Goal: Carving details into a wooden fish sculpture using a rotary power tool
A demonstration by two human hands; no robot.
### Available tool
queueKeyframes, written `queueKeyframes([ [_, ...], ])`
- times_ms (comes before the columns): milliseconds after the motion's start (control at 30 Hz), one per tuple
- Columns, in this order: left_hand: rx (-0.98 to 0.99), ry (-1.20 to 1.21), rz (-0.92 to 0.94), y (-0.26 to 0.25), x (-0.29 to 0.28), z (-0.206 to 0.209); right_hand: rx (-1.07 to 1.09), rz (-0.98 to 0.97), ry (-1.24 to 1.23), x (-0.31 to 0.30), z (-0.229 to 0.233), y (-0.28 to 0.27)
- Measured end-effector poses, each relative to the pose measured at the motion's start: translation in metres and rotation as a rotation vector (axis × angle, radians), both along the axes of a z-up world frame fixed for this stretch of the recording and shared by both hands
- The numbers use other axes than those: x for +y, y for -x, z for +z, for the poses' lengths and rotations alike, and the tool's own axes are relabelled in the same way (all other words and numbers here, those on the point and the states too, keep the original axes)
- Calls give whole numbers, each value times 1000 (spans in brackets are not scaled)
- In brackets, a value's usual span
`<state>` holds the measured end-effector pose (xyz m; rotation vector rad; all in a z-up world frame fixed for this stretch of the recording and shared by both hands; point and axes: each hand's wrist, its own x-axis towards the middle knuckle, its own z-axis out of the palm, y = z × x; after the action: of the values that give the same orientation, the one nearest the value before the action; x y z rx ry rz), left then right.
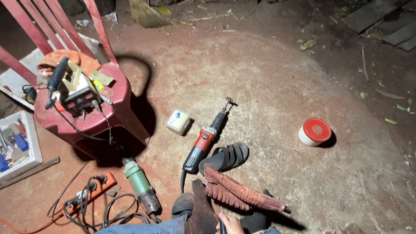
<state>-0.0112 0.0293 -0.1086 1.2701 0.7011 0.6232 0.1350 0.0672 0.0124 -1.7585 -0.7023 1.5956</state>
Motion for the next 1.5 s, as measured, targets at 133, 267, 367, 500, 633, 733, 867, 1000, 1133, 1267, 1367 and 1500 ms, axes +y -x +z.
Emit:
queueKeyframes([
  [133,-716,966,207,-27,86,140,24,-11,34,-3,10,1],
  [267,354,283,175,-5,-18,42,-13,30,18,-6,10,0],
  [367,215,123,82,0,-9,25,-19,16,16,-4,-1,1],
  [500,-119,169,-95,-1,1,4,-14,-18,34,-2,-6,0],
  [633,-109,61,-122,1,7,17,-20,-11,44,2,-12,-1],
  [733,-103,56,-95,-16,49,67,-37,-1,55,4,-26,-3],
  [867,573,-346,131,-3,31,165,39,-62,-95,-9,-36,1],
  [1000,537,109,243,-6,-27,82,-158,77,22,-12,9,-3],
  [1133,577,204,170,-9,-18,127,-249,102,15,-9,23,-6],
  [1267,644,320,-6,-11,-15,139,-340,113,-71,-11,25,-11],
  [1367,615,320,-25,-15,-7,148,-386,115,-91,-8,26,-15],
  [1500,601,319,-21,-22,4,163,-432,108,-61,-1,29,-19],
])
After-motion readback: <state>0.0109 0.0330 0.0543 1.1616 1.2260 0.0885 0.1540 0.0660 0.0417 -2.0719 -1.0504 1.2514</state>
